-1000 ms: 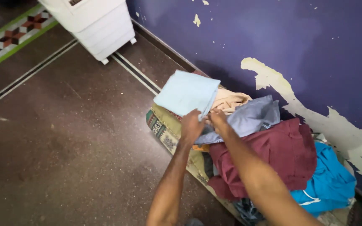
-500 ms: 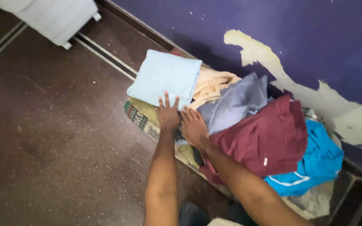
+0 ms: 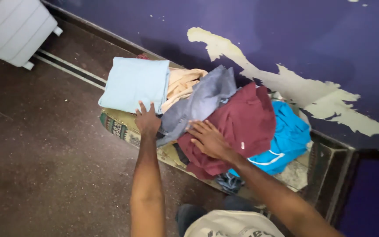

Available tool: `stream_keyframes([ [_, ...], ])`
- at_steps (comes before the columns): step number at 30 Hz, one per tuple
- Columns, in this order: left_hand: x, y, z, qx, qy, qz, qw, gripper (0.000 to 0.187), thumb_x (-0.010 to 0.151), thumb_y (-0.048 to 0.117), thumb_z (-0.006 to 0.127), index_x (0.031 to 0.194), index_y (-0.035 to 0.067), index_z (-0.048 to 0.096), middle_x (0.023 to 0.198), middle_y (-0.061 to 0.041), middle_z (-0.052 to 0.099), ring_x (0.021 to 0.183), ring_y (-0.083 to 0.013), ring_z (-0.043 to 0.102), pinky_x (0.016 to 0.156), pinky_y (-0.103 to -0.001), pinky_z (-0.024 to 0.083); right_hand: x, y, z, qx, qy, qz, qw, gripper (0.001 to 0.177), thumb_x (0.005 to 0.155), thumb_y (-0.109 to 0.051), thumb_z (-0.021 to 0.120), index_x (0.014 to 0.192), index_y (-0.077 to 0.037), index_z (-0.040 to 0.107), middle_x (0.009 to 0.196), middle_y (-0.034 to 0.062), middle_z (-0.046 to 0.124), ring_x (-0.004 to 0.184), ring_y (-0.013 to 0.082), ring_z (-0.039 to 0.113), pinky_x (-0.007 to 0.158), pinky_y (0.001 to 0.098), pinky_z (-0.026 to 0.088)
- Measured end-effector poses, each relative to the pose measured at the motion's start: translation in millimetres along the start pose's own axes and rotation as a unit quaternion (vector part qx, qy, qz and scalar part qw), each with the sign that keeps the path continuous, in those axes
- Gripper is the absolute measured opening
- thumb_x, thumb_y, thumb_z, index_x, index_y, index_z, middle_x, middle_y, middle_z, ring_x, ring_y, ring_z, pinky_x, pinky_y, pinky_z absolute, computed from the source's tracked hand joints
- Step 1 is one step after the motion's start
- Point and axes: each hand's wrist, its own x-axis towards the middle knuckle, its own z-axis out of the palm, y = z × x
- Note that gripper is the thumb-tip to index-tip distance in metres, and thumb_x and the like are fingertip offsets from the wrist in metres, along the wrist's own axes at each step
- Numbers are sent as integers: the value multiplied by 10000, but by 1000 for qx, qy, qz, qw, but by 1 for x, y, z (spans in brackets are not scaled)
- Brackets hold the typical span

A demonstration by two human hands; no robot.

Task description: The person folds several items of clothing by hand on a low bench. They fold a light blue shirt, a maroon shirt, a pair of jeans, and a blue hoodie, stacking each folded item on the bench.

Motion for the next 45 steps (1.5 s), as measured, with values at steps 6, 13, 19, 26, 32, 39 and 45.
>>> stream_keyframes([
  [6,-73,33,59,-296,78,-11,952,447,1157,381,441,1544,168,510,1549,-147,527,1361,-368,569,1191,-529,480,-87,16,-34,-27,30,86,995,493,1024,-332,536,1498,-202,496,1625,60,405,1495,266,356,1231,486,222],
  [13,-234,144,-54,-239,149,167,945,605,957,553,628,1436,190,555,1610,-176,410,1488,-397,329,1212,-592,273,-138,36,-53,-10,68,120,990,624,930,-333,624,1516,-170,487,1601,56,419,1458,257,371,1203,531,190],
  [19,-260,159,-87,-156,44,250,954,1212,528,382,873,1557,96,301,1613,-204,337,1482,-460,282,1110,-661,207,-161,48,-57,22,243,185,952,395,898,-270,734,1287,-214,689,1582,99,476,1385,349,473,1138,482,394],
  [26,-242,160,-34,-183,132,186,956,467,882,140,728,1341,131,640,1256,-104,713,1243,-335,607,1050,-518,419,-201,83,-29,109,343,232,904,381,873,-207,783,1229,-101,699,1438,185,552,1308,382,526,1107,488,428],
  [32,-222,186,-34,-407,153,81,897,409,978,211,634,1302,-38,637,1162,-288,695,1108,-424,652,954,-461,503,-230,115,-11,443,374,360,731,303,1003,-227,666,1275,-93,660,1328,124,635,1115,245,658,948,396,539],
  [39,-269,228,-194,-892,-172,-91,408,485,1019,417,520,1351,77,617,1343,-91,673,1219,-261,645,1018,-428,527,-235,129,3,641,345,346,591,454,987,-209,628,1384,-95,439,1222,144,604,1033,299,687,896,458,602],
  [45,-269,206,-199,-915,-140,2,379,571,1012,477,499,1411,74,560,1373,-102,643,1246,-291,631,1078,-485,505,-207,106,-20,795,283,319,431,451,921,-327,683,1301,-114,566,1228,86,675,1091,284,700,1011,452,541],
])
